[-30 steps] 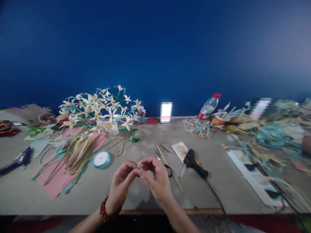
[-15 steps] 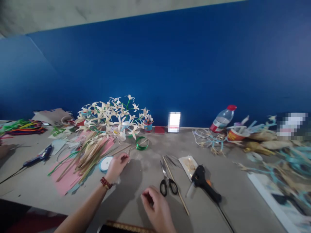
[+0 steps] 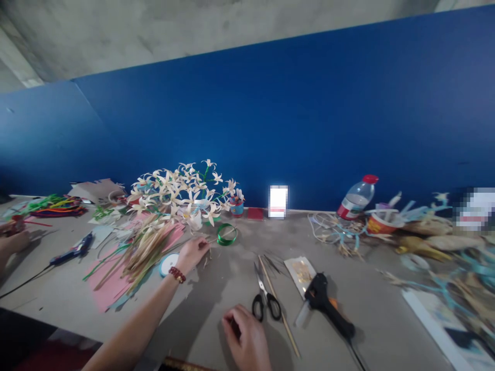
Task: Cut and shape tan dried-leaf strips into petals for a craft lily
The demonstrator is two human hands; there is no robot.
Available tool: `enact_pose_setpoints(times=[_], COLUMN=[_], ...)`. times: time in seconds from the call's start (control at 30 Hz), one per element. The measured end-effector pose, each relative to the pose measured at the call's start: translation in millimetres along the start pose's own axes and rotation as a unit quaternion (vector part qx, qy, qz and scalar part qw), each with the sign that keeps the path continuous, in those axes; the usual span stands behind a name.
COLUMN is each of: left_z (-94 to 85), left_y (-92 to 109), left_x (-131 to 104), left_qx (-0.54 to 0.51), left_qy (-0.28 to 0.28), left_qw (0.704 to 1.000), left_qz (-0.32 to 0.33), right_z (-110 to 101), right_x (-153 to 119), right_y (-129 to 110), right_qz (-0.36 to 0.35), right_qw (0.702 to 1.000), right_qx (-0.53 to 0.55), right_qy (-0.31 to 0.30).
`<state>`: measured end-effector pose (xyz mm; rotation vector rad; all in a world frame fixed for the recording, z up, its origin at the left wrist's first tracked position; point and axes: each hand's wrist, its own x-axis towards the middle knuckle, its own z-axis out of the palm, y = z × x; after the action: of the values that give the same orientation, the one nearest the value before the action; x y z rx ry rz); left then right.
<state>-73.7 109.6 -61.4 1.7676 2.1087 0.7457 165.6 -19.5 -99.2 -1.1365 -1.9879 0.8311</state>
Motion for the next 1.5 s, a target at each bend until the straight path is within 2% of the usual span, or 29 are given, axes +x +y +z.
enact_pose_setpoints(times=[0.2, 0.43, 0.57, 0.67, 0.73, 0.83, 0.93, 1.03, 1.1, 1.2, 1.23, 1.27, 1.3, 1.33, 1.4, 1.43, 1.5], left_z=[-21.3, -36.2, -22.6, -2.1, 7.6, 9.0, 1.0, -4.4, -5.9, -13.0, -18.9, -27.0, -37.4, -49.6, -77.1, -90.4, -111.1], left_y=[-9, -13, 0, 15, 24, 34, 38, 41, 42, 38, 34, 28, 20, 9, -19, -35, -68], left_x=[-17, -34, -67, -101, -120, -133, -133, -131, -130, -123, -119, -114, -108, -102, -95, -94, -97], left_qx=[-0.025, -0.089, -0.107, -0.117, -0.12, -0.135, -0.146, -0.133, -0.122, -0.114, -0.12, -0.133, -0.158, -0.184, -0.216, -0.228, -0.203], left_qy=[0.048, 0.05, 0.032, -0.036, -0.096, -0.165, -0.154, -0.116, -0.129, -0.195, -0.207, -0.204, -0.182, -0.128, 0.022, 0.074, 0.135], left_qw=[0.998, 0.993, 0.989, 0.979, 0.961, 0.936, 0.942, 0.957, 0.954, 0.929, 0.924, 0.925, 0.93, 0.94, 0.956, 0.958, 0.965], left_qz=[0.016, 0.059, 0.1, 0.162, 0.228, 0.279, 0.259, 0.229, 0.241, 0.293, 0.299, 0.293, 0.279, 0.257, 0.195, 0.16, 0.1], right_z=[1, 4, 2, 0, 0, 2, 2, -5, -12, -19, -20, -22, -24, -27, -38, -46, -64], right_x=[-1, -6, -6, -5, -5, -4, 2, 17, 32, 58, 67, 76, 85, 95, 112, 119, 129], right_y=[3, 11, 14, 12, 10, 5, -1, -12, -22, -34, -36, -36, -34, -31, -22, -16, -4], right_qz=[0.029, 0.02, 0.001, -0.026, -0.04, -0.071, -0.099, -0.054, -0.025, -0.081, -0.092, -0.087, -0.072, -0.046, -0.027, -0.025, -0.018], right_qw=[0.998, 0.998, 0.999, 0.998, 0.997, 0.994, 0.99, 0.994, 0.999, 0.98, 0.972, 0.968, 0.969, 0.97, 0.971, 0.971, 0.969], right_qx=[0.032, 0.044, 0.019, -0.006, -0.002, -0.006, -0.032, -0.033, -0.02, -0.024, -0.046, -0.078, -0.114, -0.163, -0.2, -0.213, -0.236], right_qy=[0.034, 0.028, 0.051, 0.058, 0.06, 0.083, 0.094, 0.092, 0.023, -0.18, -0.213, -0.221, -0.209, -0.174, -0.126, -0.105, -0.07])
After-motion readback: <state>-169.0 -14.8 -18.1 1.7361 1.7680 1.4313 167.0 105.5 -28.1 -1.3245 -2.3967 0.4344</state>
